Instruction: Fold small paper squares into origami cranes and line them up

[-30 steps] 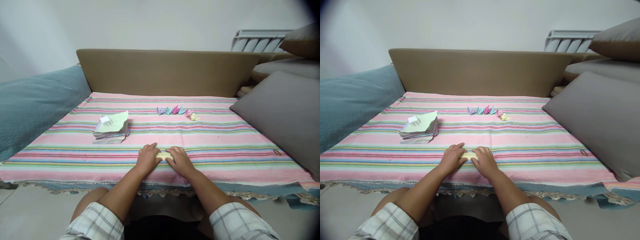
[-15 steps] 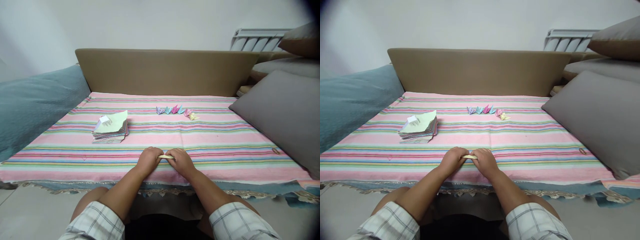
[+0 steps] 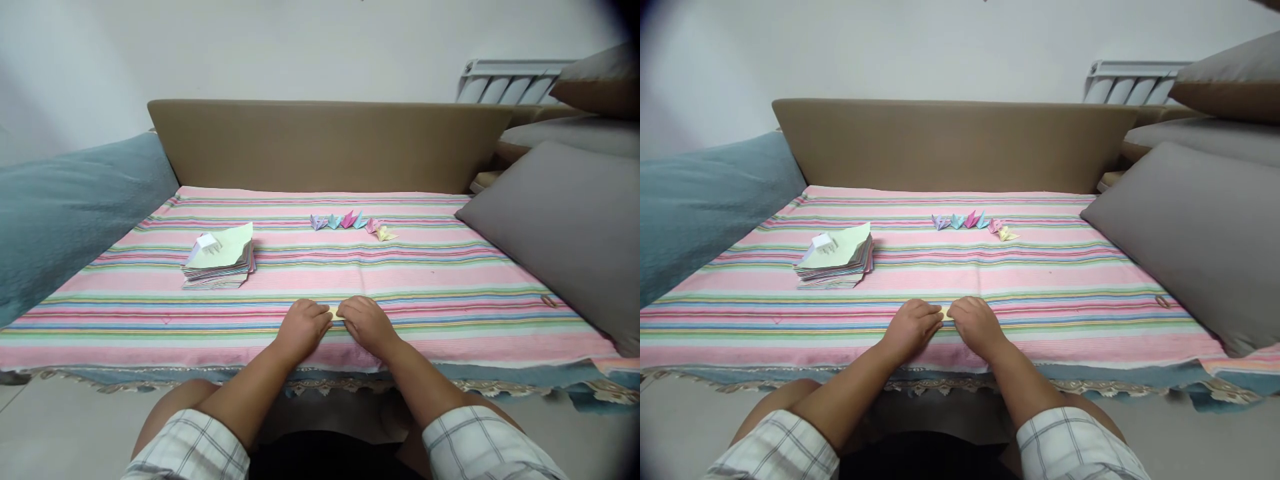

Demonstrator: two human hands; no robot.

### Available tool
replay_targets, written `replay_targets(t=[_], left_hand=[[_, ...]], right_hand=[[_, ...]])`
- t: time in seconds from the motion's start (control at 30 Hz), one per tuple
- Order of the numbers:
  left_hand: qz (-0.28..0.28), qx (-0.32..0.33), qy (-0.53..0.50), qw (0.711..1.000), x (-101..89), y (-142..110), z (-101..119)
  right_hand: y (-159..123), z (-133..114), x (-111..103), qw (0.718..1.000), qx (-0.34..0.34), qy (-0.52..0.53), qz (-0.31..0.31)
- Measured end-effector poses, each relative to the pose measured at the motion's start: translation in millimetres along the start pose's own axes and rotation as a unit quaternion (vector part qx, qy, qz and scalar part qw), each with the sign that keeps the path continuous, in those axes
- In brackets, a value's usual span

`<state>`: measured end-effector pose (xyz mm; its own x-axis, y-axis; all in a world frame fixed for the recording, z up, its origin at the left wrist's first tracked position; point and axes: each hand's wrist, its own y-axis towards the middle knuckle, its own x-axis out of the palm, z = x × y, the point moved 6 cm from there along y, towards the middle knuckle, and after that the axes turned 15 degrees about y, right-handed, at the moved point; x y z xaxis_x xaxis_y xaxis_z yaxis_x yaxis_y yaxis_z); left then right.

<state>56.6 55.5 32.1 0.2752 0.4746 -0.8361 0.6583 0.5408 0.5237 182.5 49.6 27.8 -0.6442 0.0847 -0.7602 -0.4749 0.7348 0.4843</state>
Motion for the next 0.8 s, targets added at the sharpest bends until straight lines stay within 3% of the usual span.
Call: replay_targets(t=[0.23, 0.47, 0.8], left_hand=[[0.003, 0.026, 0.032, 0.999, -1.1, 1, 10], [-0.002, 0.014, 0.021, 1.0, -2.5, 0, 10], [-0.04, -0.15, -0.069, 0.985, 10.9, -1, -10]], right_hand=[[1, -4, -9, 0.995, 0.096, 0.006, 0.024], [8, 5, 7, 0.982, 0.181, -0.048, 0.008], [7, -4, 5, 0.985, 0.151, -0.073, 0.039]])
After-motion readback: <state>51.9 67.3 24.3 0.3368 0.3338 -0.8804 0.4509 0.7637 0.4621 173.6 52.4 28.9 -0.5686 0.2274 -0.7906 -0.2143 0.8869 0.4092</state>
